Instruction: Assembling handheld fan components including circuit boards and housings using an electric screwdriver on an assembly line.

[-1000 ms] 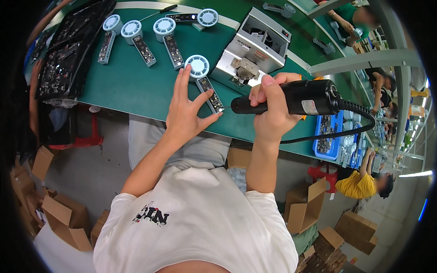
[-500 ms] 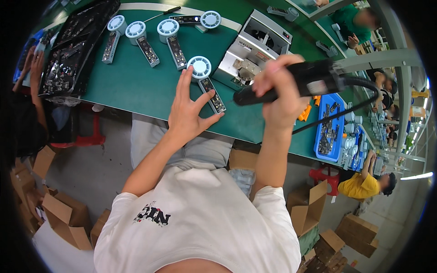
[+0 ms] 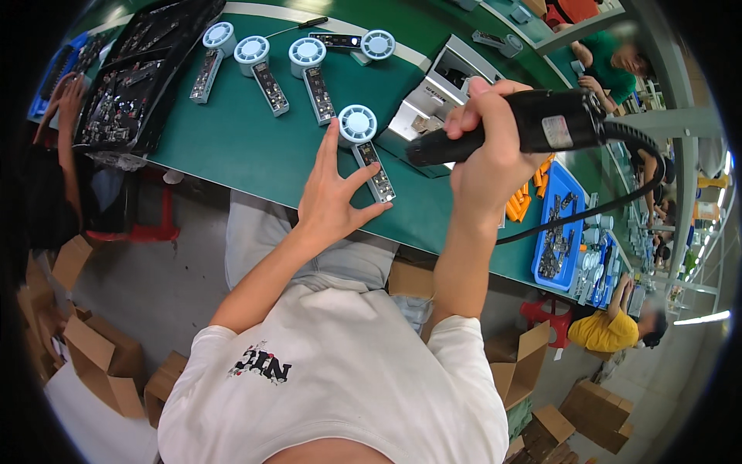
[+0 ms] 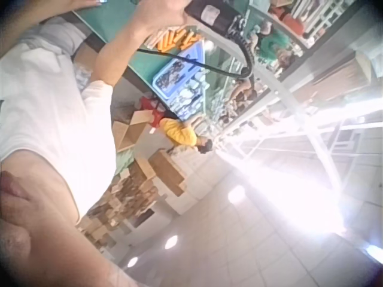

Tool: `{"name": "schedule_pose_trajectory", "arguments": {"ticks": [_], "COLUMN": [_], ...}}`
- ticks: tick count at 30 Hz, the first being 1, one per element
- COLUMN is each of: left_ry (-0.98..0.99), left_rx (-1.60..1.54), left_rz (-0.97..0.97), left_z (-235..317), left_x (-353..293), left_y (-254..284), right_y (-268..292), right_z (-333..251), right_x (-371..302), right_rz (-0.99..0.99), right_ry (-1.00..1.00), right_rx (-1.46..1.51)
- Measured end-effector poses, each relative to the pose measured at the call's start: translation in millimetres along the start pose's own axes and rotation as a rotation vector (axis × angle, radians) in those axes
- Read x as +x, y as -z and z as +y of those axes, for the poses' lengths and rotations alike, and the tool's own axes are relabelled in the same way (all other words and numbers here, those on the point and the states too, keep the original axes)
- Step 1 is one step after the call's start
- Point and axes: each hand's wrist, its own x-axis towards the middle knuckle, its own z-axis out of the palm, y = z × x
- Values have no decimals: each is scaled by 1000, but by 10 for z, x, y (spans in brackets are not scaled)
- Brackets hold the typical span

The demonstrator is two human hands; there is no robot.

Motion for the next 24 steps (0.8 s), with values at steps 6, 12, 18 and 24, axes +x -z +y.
{"name": "schedule_pose_trajectory", "arguments": {"ticks": [6, 12, 18, 24], "left_ry": [-20, 25, 23, 20], "left_rx": [-10, -71, -57, -40], "left_rz": [16, -21, -28, -24], "left_z": [-11, 16, 12, 11], "left_x": [-8, -10, -8, -4], "left_y": [6, 35, 42, 28], "right_y": [-313, -366, -374, -343], "right_z": [239, 397, 342, 365], "right_x": [-85, -117, -110, -77], "right_rz": [-77, -76, -60, -73], "right_ry": [56, -5, 11, 28], "right_rx": [43, -133, -14, -29]}}
